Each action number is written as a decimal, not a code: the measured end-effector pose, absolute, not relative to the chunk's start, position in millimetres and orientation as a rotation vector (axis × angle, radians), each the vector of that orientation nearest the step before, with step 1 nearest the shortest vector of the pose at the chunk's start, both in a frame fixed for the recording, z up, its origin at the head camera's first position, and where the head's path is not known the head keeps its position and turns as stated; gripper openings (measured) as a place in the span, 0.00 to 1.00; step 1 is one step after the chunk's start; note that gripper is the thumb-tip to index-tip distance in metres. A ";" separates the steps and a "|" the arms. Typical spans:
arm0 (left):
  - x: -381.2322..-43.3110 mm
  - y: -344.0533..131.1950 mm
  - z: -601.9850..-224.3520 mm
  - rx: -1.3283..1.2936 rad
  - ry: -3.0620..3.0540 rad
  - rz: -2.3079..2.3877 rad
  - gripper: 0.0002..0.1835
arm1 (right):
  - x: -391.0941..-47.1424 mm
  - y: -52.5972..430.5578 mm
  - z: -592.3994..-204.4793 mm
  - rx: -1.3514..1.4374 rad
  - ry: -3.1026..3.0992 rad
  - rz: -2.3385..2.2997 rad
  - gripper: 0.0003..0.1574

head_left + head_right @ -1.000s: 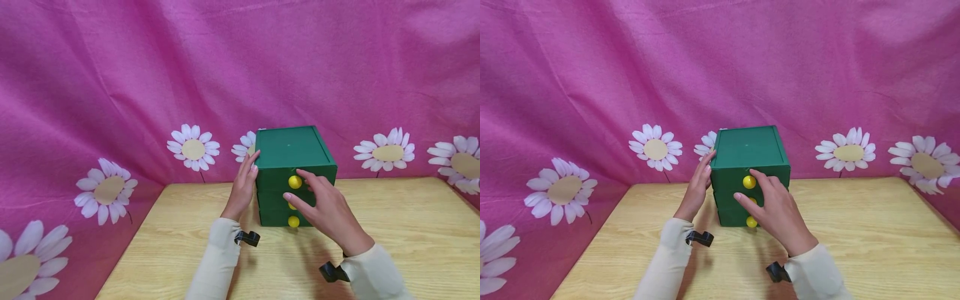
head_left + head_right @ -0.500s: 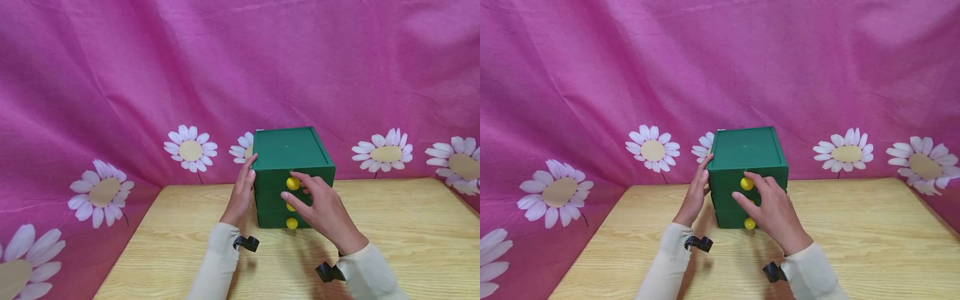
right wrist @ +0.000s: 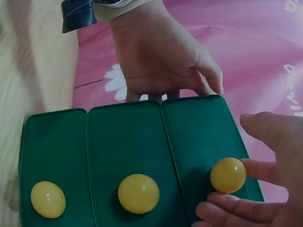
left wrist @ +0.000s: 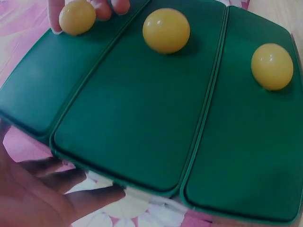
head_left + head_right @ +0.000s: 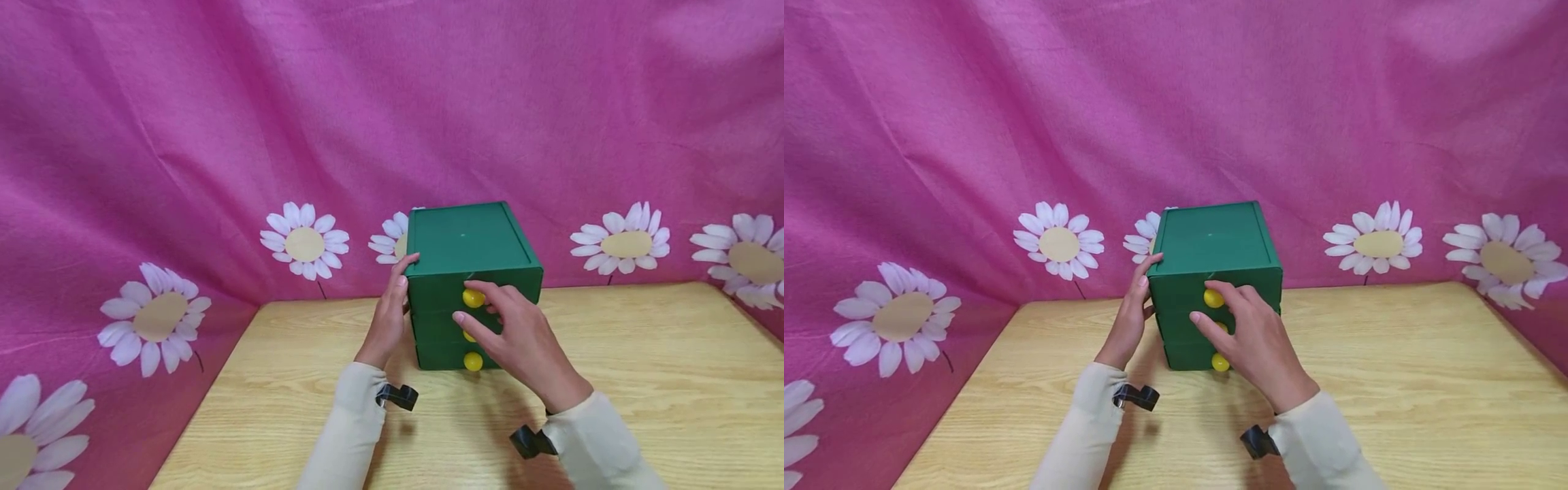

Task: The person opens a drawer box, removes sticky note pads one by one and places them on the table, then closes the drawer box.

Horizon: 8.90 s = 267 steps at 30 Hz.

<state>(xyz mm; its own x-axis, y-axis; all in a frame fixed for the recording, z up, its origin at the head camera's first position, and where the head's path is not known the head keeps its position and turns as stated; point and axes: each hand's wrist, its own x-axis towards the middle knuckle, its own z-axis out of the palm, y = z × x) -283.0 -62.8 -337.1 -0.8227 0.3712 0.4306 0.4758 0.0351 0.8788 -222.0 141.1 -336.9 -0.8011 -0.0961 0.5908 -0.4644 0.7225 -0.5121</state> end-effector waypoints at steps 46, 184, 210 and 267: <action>-310.2 -67.9 -363.6 -0.942 -2.156 -1.887 0.23 | -222.3 140.3 -336.2 0.434 -2.349 0.909 0.21; -289.9 -68.4 -342.3 -0.941 -2.189 -1.810 0.25 | -164.6 151.8 -293.8 0.873 -2.558 0.646 0.14; -287.4 -68.5 -340.8 -0.927 -2.215 -1.803 0.24 | -155.2 152.0 -289.3 0.907 -2.636 0.624 0.15; -285.9 -68.5 -341.3 -0.926 -2.226 -1.787 0.25 | -142.0 153.0 -285.3 0.901 -2.870 0.715 0.14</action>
